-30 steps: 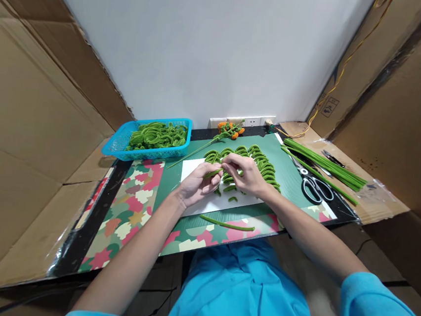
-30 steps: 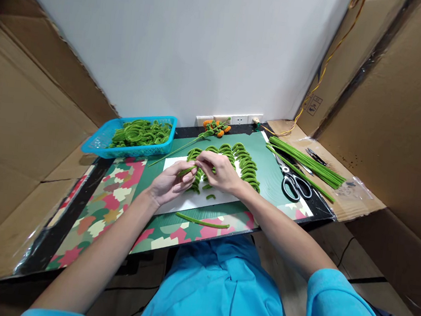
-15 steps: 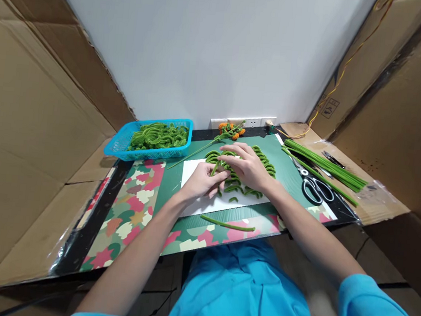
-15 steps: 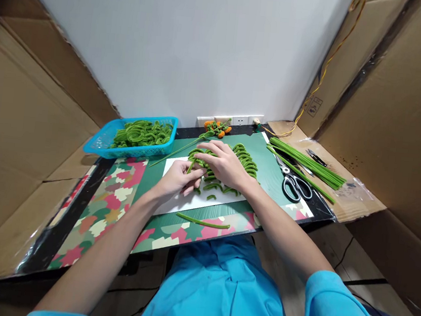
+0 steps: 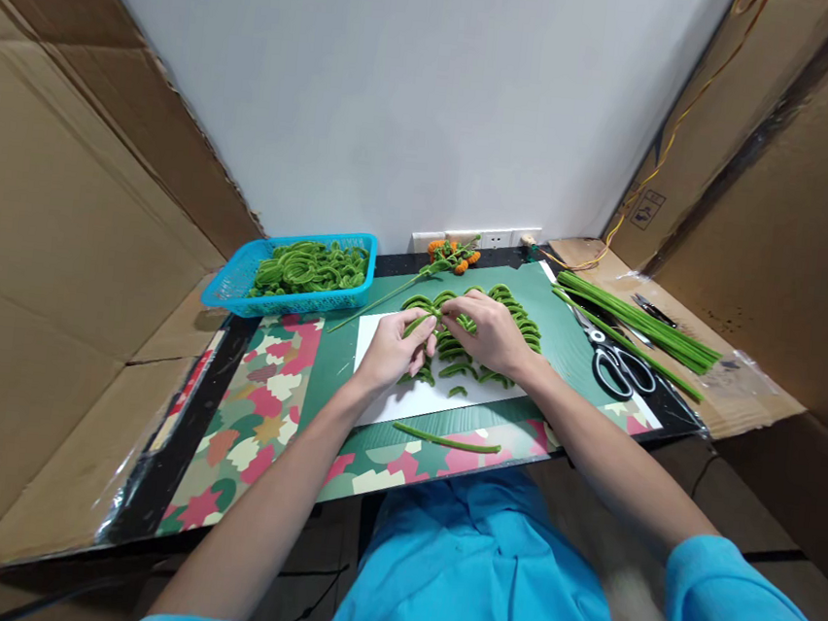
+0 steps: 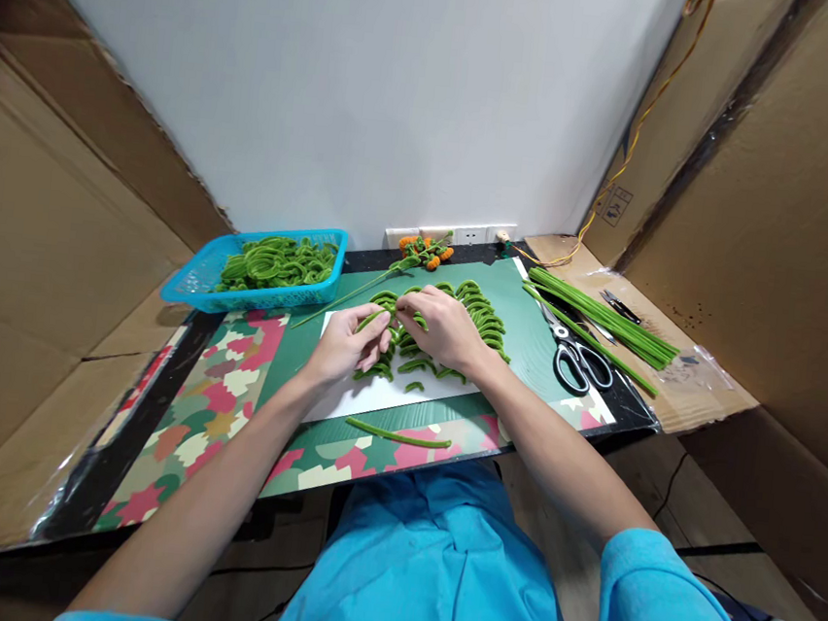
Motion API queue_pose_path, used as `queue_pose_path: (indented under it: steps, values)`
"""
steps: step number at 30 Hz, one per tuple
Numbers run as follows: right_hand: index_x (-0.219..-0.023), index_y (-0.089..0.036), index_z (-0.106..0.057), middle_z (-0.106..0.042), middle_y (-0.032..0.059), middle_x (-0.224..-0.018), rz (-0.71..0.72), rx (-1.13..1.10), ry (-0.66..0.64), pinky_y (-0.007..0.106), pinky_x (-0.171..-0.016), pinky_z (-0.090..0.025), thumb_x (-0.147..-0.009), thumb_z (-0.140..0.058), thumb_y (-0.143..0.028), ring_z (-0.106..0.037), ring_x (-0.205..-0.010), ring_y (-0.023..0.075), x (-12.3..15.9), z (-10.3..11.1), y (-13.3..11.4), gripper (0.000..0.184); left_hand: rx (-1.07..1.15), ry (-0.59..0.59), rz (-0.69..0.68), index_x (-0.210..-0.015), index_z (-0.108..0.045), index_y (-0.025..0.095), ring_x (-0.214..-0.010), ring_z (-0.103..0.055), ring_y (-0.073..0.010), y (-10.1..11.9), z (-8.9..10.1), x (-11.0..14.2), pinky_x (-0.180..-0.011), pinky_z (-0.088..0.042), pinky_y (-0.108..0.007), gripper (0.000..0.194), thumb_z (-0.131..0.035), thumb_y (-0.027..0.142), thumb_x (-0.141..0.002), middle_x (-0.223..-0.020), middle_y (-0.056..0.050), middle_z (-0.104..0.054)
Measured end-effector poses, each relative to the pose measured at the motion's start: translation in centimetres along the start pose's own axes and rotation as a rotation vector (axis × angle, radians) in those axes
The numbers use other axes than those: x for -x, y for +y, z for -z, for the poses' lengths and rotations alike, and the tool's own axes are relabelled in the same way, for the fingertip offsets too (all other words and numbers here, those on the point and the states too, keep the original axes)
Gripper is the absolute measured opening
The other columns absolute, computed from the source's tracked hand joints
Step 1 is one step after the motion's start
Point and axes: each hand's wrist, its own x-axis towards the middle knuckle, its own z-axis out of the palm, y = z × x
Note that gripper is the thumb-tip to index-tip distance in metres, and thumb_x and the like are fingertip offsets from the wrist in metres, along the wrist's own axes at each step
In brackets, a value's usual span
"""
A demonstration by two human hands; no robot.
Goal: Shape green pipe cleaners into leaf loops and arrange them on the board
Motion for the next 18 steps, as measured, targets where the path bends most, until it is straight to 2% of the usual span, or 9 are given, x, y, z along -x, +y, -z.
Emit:
queue_pose_path:
  steps: [7,12,18]
  values:
    - [-0.1,-0.02,-0.073,-0.076,0.0057,-0.088,-0.085,-0.043,0.044,0.033,-0.075,-0.054,-0.103,-0.065,-0.021,-0.068,-0.082,0.0215,-0.04,-0.19,-0.5,0.008,0.029,0.008,0.013,-0.092,-0.065,0.018,-0.031,-0.048,-0.0068,-0.04,0.05,0.01,-0.031,-0.028,-0.019,0.044,-0.077,0.06,-0.088,-0.06,0.003,-0.067]
    - [-0.098,-0.021,-0.073,-0.076,0.0049,-0.083,-0.118,0.022,0.07,0.032,-0.071,-0.051,-0.102,-0.066,-0.023,-0.068,-0.079,0.0212,0.1,-0.54,-0.51,0.008,0.039,0.025,0.018,-0.089,-0.064,0.019,-0.031,-0.046,-0.007,0.08,-0.09,-0.01,-0.031,-0.027,-0.019,0.043,-0.078,0.059,-0.087,-0.057,0.003,-0.065]
    - [-0.101,-0.018,-0.074,-0.075,0.006,-0.084,-0.011,0.014,0.061,0.032,-0.07,-0.052,-0.102,-0.063,-0.019,-0.068,-0.077,0.0208,0.51,-0.98,-0.72,0.01,0.028,0.104,-0.001,-0.087,-0.065,0.019,-0.031,-0.045,-0.0066,0.16,-0.14,0.06,-0.031,-0.026,-0.019,0.037,-0.078,0.054,-0.087,-0.056,0.005,-0.061]
